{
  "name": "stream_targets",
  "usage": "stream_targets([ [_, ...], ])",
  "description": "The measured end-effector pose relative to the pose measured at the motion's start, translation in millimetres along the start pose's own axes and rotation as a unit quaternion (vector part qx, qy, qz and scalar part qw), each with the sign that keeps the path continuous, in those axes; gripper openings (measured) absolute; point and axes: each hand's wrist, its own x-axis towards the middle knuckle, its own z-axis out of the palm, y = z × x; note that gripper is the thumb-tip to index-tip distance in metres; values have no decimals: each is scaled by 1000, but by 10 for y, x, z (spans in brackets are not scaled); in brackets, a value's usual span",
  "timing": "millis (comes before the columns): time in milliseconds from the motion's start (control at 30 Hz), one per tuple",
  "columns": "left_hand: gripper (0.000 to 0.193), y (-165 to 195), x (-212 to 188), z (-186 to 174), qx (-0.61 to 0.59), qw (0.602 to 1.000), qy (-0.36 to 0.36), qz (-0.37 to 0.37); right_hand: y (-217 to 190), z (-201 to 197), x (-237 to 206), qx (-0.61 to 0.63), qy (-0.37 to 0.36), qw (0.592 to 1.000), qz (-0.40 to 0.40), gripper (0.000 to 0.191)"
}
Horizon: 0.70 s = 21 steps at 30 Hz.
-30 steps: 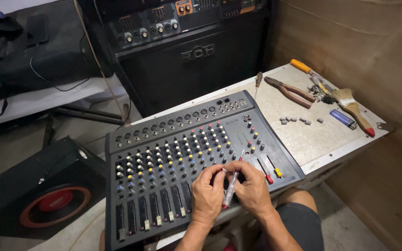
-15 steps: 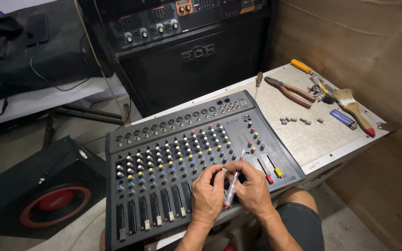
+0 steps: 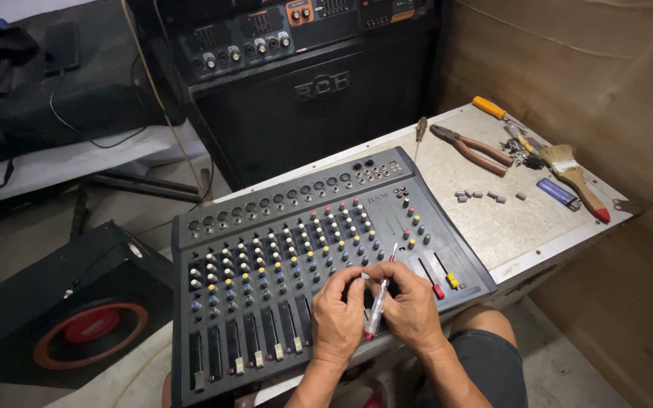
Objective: The person sits at a workbench repairing an audio mixing console, using a screwdriver to work on the fader and knob area of the mixer. They handle small mixer knobs, set some on the table, and repeatedly work on the console's controls throughout the clip.
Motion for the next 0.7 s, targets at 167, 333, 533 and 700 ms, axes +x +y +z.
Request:
stream_targets([
  [167, 19, 16, 0, -13, 19, 1000, 0, 16, 1, 5, 0, 7, 2, 1000, 4, 18],
  [333, 19, 40, 4, -18, 15, 1000, -7, -3, 24, 4, -7, 2, 3, 1000, -11, 17],
  [533, 18, 33, 4, -13, 19, 1000, -5, -9, 46, 7, -7, 11, 2, 1000, -8, 16],
  [700, 19, 5, 5, 2, 31, 1000, 1, -1, 23, 2, -7, -6, 12, 1000, -11, 13],
])
